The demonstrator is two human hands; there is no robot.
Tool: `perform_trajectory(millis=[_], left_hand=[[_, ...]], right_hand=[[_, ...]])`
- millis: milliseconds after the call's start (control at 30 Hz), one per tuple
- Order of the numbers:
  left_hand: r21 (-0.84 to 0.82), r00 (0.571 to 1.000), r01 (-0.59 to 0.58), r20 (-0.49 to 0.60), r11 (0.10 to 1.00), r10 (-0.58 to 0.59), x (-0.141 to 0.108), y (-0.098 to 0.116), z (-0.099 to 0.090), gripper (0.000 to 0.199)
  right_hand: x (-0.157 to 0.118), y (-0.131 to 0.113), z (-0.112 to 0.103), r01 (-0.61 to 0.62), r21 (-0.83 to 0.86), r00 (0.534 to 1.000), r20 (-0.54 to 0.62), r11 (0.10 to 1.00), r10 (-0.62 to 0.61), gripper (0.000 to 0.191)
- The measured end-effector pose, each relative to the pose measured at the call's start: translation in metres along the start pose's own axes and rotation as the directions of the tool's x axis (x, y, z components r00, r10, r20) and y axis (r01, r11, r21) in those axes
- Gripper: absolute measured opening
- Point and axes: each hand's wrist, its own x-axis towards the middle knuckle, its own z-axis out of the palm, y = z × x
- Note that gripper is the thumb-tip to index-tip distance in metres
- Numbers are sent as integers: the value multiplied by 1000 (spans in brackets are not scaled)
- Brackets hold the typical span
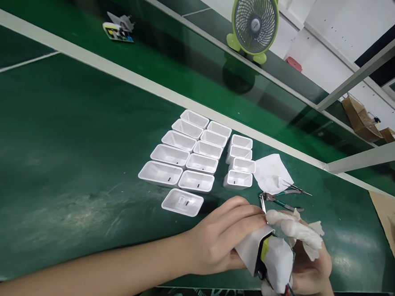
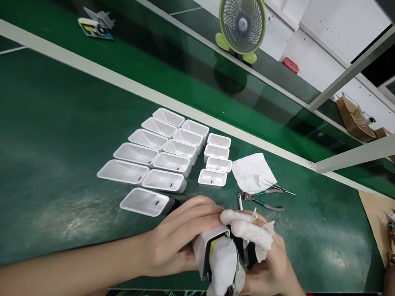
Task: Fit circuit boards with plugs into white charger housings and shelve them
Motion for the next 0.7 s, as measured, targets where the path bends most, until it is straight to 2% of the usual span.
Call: perform_trajectory(millis=[67,133,267,400,467,700], left_hand=[[-7,1000,3,1,1000,-3,0,0,0,39],[-28,1000,1,6,1000,-1,-1,0,0,38],[-71,999,-6,34,997,8,-6,-2,2,34],[-96,999,-23,22,995,25,-13,-6,7,35],[-111,999,5,42,994,0,-16,-7,9,34],[-155,999,15,53,988,-6,-16,-9,8,28]], right_hand=[[6,-2,2,66,72,997,-31,995,-64,71],[10,-4,2,78,101,997,-13,992,-77,70],[13,-7,2,72,61,996,50,996,-75,64],[16,-10,6,182,7,980,81,983,-182,59],[17,-12,8,217,-19,972,91,976,-215,55],[19,-13,9,192,-52,972,149,980,-182,39]])
